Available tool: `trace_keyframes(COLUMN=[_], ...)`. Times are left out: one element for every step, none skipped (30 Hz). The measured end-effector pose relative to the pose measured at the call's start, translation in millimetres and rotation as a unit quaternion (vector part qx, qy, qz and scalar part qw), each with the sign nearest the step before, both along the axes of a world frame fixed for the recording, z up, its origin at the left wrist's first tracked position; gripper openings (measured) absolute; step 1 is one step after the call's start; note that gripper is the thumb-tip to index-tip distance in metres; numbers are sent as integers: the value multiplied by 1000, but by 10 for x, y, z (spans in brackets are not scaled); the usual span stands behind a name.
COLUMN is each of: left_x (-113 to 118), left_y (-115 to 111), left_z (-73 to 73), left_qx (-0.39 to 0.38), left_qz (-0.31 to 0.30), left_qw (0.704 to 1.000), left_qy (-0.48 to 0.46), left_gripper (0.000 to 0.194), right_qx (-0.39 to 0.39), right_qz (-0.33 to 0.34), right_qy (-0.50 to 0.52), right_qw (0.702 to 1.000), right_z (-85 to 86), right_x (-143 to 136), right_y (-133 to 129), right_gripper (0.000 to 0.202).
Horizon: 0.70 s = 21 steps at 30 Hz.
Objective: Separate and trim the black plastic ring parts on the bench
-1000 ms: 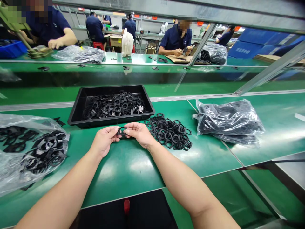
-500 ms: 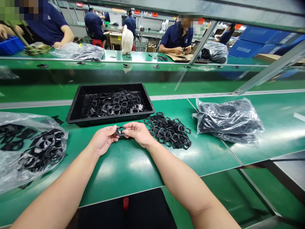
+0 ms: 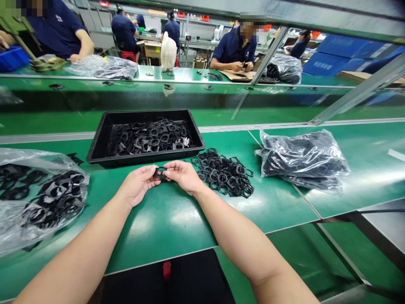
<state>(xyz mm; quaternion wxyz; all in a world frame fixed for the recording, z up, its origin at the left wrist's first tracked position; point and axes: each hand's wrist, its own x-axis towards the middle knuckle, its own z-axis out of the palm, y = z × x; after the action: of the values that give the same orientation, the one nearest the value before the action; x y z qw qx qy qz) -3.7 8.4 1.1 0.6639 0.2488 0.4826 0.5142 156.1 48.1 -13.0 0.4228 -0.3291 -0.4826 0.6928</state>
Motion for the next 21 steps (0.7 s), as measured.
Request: trace_keyframes(left_x=[-2, -6, -11, -16, -20, -24, -26, -26, -24, -21, -18, -14, -11, -8, -5, -2, 2, 8, 16, 26, 37], left_y=[-1, -2, -1, 1, 5, 10, 15, 20, 23, 25, 24, 22, 19, 15, 11, 7, 4, 1, -1, -4, -7], left_z=[6, 8, 7, 4, -1, -7, -12, -16, -16, -14, -8, 0, 8, 15, 21, 23, 23, 21, 17, 13, 12], left_qx=[-5, -8, -9, -9, -8, -5, 0, 5, 9, 11, 10, 5, -1, -7, -11, -13, -10, -1, 14, 34, 57], left_qz=[-7, -11, -9, -3, 5, 13, 19, 25, 31, 36, 35, 27, 13, -1, -12, -17, -17, -9, 3, 15, 26], left_qw=[1000, 1000, 1000, 1000, 1000, 1000, 1000, 1000, 999, 999, 999, 999, 1000, 1000, 1000, 1000, 1000, 1000, 999, 998, 995], left_qy=[7, 9, 5, -2, -10, -14, -11, -3, 8, 17, 20, 16, 6, -3, -7, -5, 5, 21, 39, 56, 72], left_gripper=[17, 19, 19, 19, 20, 20, 20, 19, 19, 19, 19, 19, 20, 20, 21, 22, 23, 24, 26, 29, 32], right_qx=[7, 12, 15, 17, 16, 15, 13, 12, 11, 11, 12, 13, 14, 13, 11, 8, 3, -5, -18, -36, -56], right_qz=[-3, -5, -7, -8, -8, -8, -7, -7, -8, -10, -12, -14, -16, -17, -16, -14, -7, 3, 16, 30, 41], right_qy=[-2, -2, -2, -2, 0, 2, 4, 5, 6, 7, 8, 9, 10, 11, 15, 21, 29, 38, 49, 60, 69], right_qw=[1000, 1000, 1000, 1000, 1000, 1000, 1000, 1000, 1000, 1000, 1000, 1000, 1000, 1000, 1000, 1000, 1000, 999, 998, 997, 995], right_z=[-3, -4, -6, -6, -6, -7, -7, -8, -9, -10, -9, -7, -2, 6, 17, 30, 45, 59, 71, 80, 87], right_x=[0, -1, -3, -6, -9, -12, -16, -20, -23, -26, -28, -29, -28, -27, -23, -18, -11, -2, 8, 18, 27], right_y=[0, -2, -4, -6, -8, -9, -10, -10, -10, -11, -11, -13, -16, -20, -25, -30, -35, -39, -40, -40, -37], right_gripper=[34, 33, 33, 33, 33, 33, 33, 34, 34, 34, 34, 35, 35, 35, 35, 37, 40, 42, 44, 44, 43])
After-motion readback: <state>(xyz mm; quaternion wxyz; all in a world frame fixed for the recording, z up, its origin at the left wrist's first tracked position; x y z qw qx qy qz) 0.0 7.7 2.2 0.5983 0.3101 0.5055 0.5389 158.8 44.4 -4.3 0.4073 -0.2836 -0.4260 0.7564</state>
